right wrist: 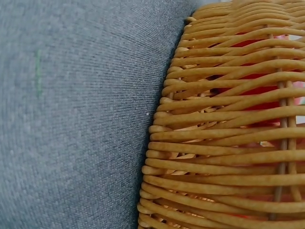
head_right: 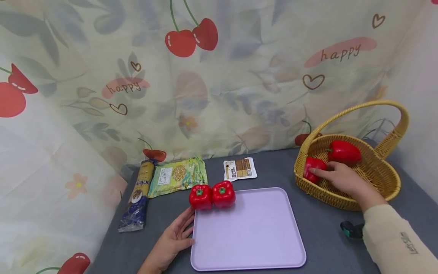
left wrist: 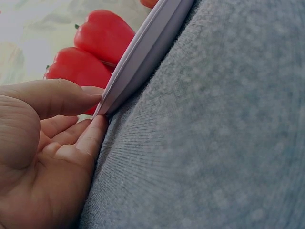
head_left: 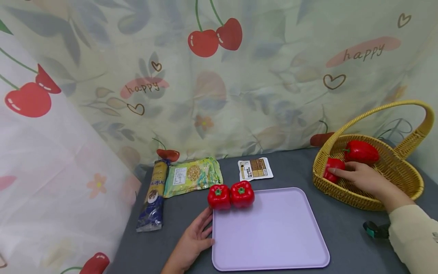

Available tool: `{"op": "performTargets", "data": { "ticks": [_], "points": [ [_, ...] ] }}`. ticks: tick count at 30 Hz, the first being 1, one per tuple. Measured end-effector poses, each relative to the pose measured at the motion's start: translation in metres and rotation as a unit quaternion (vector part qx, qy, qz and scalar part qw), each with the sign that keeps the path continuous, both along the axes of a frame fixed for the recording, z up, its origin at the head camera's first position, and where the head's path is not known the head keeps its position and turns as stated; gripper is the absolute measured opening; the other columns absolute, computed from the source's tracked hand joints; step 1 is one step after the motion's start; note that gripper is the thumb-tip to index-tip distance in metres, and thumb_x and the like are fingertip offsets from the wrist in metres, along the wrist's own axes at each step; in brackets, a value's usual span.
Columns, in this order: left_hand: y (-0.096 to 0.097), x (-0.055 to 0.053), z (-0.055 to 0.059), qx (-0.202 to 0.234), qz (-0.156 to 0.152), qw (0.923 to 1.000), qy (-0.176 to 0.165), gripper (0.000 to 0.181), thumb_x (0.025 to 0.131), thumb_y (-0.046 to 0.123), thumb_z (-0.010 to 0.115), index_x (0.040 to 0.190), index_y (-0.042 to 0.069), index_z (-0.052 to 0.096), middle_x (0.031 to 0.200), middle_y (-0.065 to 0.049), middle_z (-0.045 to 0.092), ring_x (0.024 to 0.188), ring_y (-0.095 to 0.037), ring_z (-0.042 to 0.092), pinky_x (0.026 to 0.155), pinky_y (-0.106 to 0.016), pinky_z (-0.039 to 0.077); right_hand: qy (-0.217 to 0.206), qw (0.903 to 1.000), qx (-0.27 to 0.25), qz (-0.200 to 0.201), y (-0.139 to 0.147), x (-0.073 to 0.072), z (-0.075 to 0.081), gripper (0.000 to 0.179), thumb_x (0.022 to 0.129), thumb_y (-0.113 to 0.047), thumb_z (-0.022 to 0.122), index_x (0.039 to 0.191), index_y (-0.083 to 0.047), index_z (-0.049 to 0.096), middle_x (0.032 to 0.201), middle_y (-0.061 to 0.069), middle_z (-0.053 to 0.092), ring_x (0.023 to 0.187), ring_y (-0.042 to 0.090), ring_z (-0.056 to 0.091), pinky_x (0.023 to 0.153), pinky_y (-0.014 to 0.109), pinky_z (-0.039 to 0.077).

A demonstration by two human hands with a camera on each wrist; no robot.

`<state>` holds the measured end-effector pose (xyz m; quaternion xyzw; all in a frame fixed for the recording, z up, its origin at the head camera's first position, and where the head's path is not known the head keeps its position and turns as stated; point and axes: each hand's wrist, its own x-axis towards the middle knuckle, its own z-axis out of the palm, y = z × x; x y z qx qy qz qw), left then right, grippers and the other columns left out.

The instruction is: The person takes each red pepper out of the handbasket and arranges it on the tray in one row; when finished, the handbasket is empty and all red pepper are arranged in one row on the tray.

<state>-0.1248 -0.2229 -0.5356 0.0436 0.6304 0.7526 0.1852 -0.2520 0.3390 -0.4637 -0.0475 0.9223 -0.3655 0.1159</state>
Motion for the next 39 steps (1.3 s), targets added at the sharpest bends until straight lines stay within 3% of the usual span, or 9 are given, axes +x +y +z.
{"op": "performTargets", "data": {
  "ticks": [4, 9, 14, 21, 24, 27, 31, 39],
  "points": [
    [0.0, 0.0, 0.0, 0.002, -0.002, 1.0, 0.001, 0.102, 0.084, -0.026, 0.065, 0.172, -0.002, 0.019, 0.179, -0.021, 0.016, 0.161, -0.041, 0.019, 0.117, -0.035, 0.043, 0.013, 0.9994, -0.031, 0.004, -0.002, 0.0, 0.0, 0.091, 0.107, -0.046, 0.067, 0.156, 0.02, 0.028, 0.144, 0.046, 0.046, 0.124, 0.058, 0.051, 0.098, 0.067, 0.055],
    [0.0, 0.001, -0.001, 0.004, -0.003, 1.0, 0.001, 0.102, 0.084, -0.026, 0.065, 0.172, -0.001, 0.02, 0.179, -0.02, 0.016, 0.162, -0.04, 0.019, 0.118, -0.034, 0.042, 0.03, 0.9976, -0.062, 0.004, -0.004, 0.003, 0.003, 0.091, 0.104, -0.031, 0.074, 0.161, 0.017, 0.02, 0.147, 0.045, 0.041, 0.127, 0.062, 0.05, 0.089, 0.045, 0.06],
    [0.001, 0.002, -0.002, 0.009, 0.0, 1.0, -0.003, 0.103, 0.084, -0.027, 0.065, 0.172, 0.0, 0.02, 0.179, -0.018, 0.017, 0.162, -0.039, 0.02, 0.118, -0.034, 0.042, 0.059, 0.9931, -0.1, -0.008, -0.005, 0.007, 0.006, 0.089, 0.104, -0.016, 0.075, 0.162, 0.017, 0.016, 0.151, 0.045, 0.035, 0.128, 0.065, 0.048, 0.078, 0.024, 0.058],
    [0.001, 0.002, -0.001, 0.006, -0.003, 1.0, -0.002, 0.103, 0.084, -0.026, 0.064, 0.173, 0.001, 0.021, 0.179, -0.018, 0.017, 0.162, -0.039, 0.02, 0.118, -0.034, 0.042, 0.093, 0.9839, -0.151, -0.022, -0.006, 0.018, 0.012, 0.091, 0.103, -0.013, 0.077, 0.166, 0.007, 0.015, 0.159, 0.041, 0.024, 0.132, 0.067, 0.041, 0.076, 0.018, 0.057],
    [0.001, 0.001, -0.001, 0.002, -0.003, 1.0, 0.001, 0.102, 0.084, -0.026, 0.064, 0.172, 0.0, 0.021, 0.179, -0.018, 0.017, 0.162, -0.039, 0.019, 0.118, -0.033, 0.042, 0.114, 0.9799, -0.161, -0.025, -0.009, 0.022, 0.017, 0.09, 0.101, -0.012, 0.079, 0.166, 0.003, 0.019, 0.156, 0.037, 0.03, 0.128, 0.058, 0.048, 0.077, 0.018, 0.058],
    [0.001, 0.001, 0.0, 0.001, -0.003, 1.0, 0.0, 0.102, 0.084, -0.026, 0.064, 0.172, 0.0, 0.02, 0.179, -0.018, 0.017, 0.162, -0.039, 0.019, 0.118, -0.033, 0.041, 0.129, 0.9783, -0.16, -0.027, -0.01, 0.026, 0.02, 0.089, 0.1, -0.012, 0.081, 0.165, 0.0, 0.021, 0.154, 0.033, 0.035, 0.122, 0.031, 0.056, 0.078, 0.018, 0.059],
    [0.001, 0.001, 0.0, 0.002, -0.003, 1.0, -0.001, 0.101, 0.085, -0.026, 0.064, 0.172, -0.001, 0.02, 0.179, -0.019, 0.016, 0.162, -0.04, 0.019, 0.118, -0.034, 0.042, 0.141, 0.9767, -0.159, -0.03, -0.012, 0.032, 0.025, 0.09, 0.1, -0.011, 0.081, 0.167, -0.002, 0.022, 0.154, 0.031, 0.037, 0.112, 0.001, 0.052, 0.079, 0.016, 0.058],
    [0.0, 0.0, 0.0, -0.002, -0.004, 1.0, 0.004, 0.101, 0.085, -0.026, 0.064, 0.172, -0.002, 0.02, 0.179, -0.019, 0.016, 0.162, -0.039, 0.019, 0.118, -0.034, 0.042, 0.176, 0.9703, -0.162, -0.035, -0.019, 0.044, 0.03, 0.09, 0.097, -0.006, 0.083, 0.167, -0.003, 0.026, 0.15, 0.022, 0.04, 0.111, -0.007, 0.051, 0.079, 0.013, 0.057]
  ]
}}
